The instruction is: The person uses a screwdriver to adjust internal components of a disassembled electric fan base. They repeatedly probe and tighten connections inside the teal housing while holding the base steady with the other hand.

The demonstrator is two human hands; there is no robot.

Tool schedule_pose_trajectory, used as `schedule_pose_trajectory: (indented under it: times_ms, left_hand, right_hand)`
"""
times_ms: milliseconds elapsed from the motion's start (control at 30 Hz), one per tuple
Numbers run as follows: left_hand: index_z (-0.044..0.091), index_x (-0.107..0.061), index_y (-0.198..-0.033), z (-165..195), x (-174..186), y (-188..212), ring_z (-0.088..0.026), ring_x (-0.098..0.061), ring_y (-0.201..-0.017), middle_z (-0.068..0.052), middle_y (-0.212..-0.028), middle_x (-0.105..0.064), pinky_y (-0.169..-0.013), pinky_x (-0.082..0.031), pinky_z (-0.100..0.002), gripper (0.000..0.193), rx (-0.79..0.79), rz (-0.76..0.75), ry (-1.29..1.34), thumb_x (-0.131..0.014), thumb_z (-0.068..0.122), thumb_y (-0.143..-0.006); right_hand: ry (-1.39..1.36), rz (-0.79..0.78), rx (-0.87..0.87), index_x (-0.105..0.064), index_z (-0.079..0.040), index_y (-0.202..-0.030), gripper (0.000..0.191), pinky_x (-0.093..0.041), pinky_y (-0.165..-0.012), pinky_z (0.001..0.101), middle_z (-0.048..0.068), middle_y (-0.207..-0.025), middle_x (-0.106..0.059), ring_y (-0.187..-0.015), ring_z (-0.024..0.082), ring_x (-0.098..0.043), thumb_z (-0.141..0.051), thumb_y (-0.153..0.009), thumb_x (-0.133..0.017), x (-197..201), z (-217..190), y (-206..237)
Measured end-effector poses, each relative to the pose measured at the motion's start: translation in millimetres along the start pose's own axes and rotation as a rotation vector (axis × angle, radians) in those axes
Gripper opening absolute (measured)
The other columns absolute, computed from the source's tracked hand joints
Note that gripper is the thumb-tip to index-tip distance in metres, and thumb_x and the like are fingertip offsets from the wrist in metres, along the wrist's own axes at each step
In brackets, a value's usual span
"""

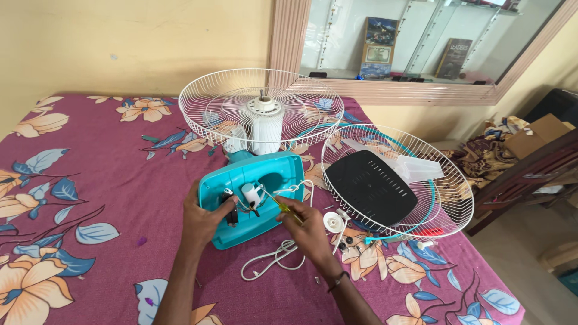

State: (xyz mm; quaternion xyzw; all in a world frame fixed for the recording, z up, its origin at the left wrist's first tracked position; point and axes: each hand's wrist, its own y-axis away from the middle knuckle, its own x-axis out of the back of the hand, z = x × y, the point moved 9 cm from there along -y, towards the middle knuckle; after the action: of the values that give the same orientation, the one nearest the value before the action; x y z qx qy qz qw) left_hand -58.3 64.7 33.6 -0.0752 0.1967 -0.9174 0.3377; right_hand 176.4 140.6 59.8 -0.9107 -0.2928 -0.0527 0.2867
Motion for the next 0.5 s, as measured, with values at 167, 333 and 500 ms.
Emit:
schedule_pose_trajectory:
  times_ms: [167, 333, 500]
  left_hand:
    - [0.006, -0.065, -0.119, 0.5, -1.5, 0.0, -0.022, -0.077, -0.089, -0.010, -0.102, -0.077, -0.082, -0.064, -0.040, 0.054, -0.011, -0.010, 0.008, -0.089, 0.019, -0.072]
    - [0.007, -0.064, -0.120, -5.0, -0.6, -1.0, -0.024, -0.078, -0.089, -0.011, -0.102, -0.076, -0.082, -0.065, -0.043, 0.057, 0.019, -0.010, -0.020, -0.089, 0.021, -0.072]
    - [0.007, -0.062, -0.122, -9.3, -1.1, -1.1, -0.024, -0.078, -0.089, -0.011, -0.102, -0.076, -0.081, -0.066, -0.044, 0.059, 0.036, -0.011, -0.018, -0.088, 0.024, -0.072]
  right_hand:
    - [-0.180, 0.057, -0.262, -0.057, 0.000, -0.125, 0.030, -0.034, -0.045, 0.0217, 0.009, -0.081, -0.075, -0.050, 0.003, -0.046, -0.008, -0.096, -0.059, 10.9, 32.1, 4.1]
    - [-0.247, 0.072, -0.250, -0.058, 0.000, -0.115, 0.018, -0.030, -0.042, 0.0219, 0.009, -0.079, -0.072, -0.048, 0.002, -0.042, -0.009, -0.099, -0.058, 7.6, 33.5, 5.3]
    - [-0.146, 0.096, -0.238, -0.061, 0.000, -0.113, 0.018, -0.032, -0.042, 0.0222, 0.009, -0.076, -0.072, -0.048, 0.003, -0.044, -0.012, -0.100, -0.060, 7.2, 34.0, 5.3]
